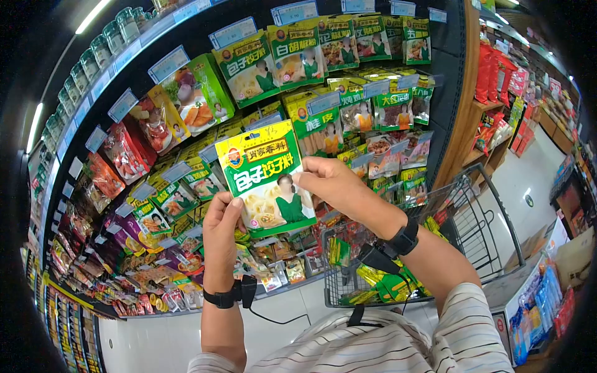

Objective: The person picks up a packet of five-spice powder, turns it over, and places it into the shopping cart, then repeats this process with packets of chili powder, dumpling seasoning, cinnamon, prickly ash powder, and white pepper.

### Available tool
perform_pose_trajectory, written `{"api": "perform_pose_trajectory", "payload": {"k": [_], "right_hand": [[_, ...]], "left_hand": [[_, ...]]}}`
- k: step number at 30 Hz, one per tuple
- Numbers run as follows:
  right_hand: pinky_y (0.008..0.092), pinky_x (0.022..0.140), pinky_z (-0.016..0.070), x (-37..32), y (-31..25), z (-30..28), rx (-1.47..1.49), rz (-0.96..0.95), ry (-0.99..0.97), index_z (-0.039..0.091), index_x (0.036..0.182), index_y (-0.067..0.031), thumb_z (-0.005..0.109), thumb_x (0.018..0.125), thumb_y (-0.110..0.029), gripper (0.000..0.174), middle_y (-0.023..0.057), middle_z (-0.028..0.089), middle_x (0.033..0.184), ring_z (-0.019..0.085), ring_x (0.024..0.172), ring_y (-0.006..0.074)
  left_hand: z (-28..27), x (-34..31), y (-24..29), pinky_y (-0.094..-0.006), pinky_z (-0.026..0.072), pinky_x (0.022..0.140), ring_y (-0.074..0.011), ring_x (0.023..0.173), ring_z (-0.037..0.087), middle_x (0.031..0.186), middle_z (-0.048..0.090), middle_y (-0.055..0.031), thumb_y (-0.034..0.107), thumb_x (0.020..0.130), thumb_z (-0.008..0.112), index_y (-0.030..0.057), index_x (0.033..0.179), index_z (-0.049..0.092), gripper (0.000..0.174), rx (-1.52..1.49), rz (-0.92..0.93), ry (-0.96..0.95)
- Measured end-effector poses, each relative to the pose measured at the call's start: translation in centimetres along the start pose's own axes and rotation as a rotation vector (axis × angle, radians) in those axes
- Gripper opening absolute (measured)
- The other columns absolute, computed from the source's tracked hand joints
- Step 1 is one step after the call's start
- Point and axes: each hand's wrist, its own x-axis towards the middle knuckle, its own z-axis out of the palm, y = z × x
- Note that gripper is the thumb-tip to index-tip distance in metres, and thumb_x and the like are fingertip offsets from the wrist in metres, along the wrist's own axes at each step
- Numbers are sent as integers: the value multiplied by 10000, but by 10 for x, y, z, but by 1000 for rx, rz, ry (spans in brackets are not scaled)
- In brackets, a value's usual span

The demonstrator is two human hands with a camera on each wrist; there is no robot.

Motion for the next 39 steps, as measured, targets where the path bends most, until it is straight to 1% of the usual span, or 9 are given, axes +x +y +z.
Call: {"api": "perform_pose_trajectory", "payload": {"k": [4, 7, 12, 19, 27, 31, 34, 37, 39], "right_hand": [[218, 450, 407, -2, -18, -3, -130, 54, -13, 611, 984, -55, 561, 977, -274, 224, -20, 580, 666, 542, 497, 56], [218, 435, 396, 0, -21, -10, -173, 116, -49, 605, 978, -49, 546, 986, -280, 238, -23, 574, 652, 561, 491, 58], [223, 513, 453, 2, -34, -12, -83, 57, -86, 607, 983, -10, 550, 997, -245, 242, 33, 638, 851, 649, 603, 110], [252, 529, 542, 20, -44, -19, -62, 24, -113, 629, 965, -6, 555, 983, -239, 245, 36, 633, 832, 623, 677, 102], [244, 483, 503, 61, -49, -41, -36, 13, -128, 604, 977, -36, 552, 976, -254, 224, 68, 657, 816, 654, 617, 143], [344, 641, 567, 87, -78, -63, -106, -115, 34, 579, 1113, -4, 572, 947, -237, 287, 109, 647, 983, 653, 808, 190], [316, 755, 561, 110, -96, -75, -101, -177, 18, 532, 1272, 25, 531, 976, -201, 373, 167, 611, 1205, 639, 1013, 214], [322, 722, 553, 132, -110, -66, -43, -355, 109, 569, 1169, 0, 588, 932, -232, 332, 110, 635, 1022, 643, 906, 192], [314, 770, 527, 152, -118, -64, -55, -360, 76, 482, 1284, 35, 585, 925, -258, 475, 131, 594, 1163, 620, 980, 199]], "left_hand": [[-2, 3, 13, -183, 372, 534, -8, 641, 451, 807, 560, 48, 218, 972, 596, 54, 983, 585, 165, 159, -34, -13], [-4, 5, 18, -172, 357, 530, -3, 629, 451, 780, 555, 61, 236, 972, 607, 62, 983, 584, 176, 111, -102, -64], [0, 7, 38, -171, 338, 513, -3, 600, 468, 749, 553, 59, 259, 970, 617, 77, 973, 582, 185, 138, -122, -101], [2, 23, 58, -181, 304, 445, -11, 504, 450, 669, 526, 60, 302, 979, 605, 79, 962, 587, 225, 215, -104, -140], [4, 75, 64, -177, 287, 403, -8, 438, 419, 637, 547, 65, 304, 980, 591, 70, 999, 625, 237, 163, -75, -135], [-3, 108, 74, -175, 278, 392, 0, 441, 411, 636, 539, 71, 297, 982, 587, 65, 987, 625, 235, 166, -9, -141], [-8, 123, 74, -179, 285, 389, -5, 438, 400, 636, 535, 69, 297, 981, 590, 69, 984, 621, 231, 205, 33, -117], [-6, 126, 74, -177, 290, 396, -5, 443, 407, 635, 530, 70, 300, 979, 594, 75, 975, 616, 226, 201, 27, -105], [-4, 128, 73, -176, 291, 397, -6, 445, 410, 632, 524, 71, 300, 979, 595, 81, 967, 612, 219, 202, 23, -101]]}}
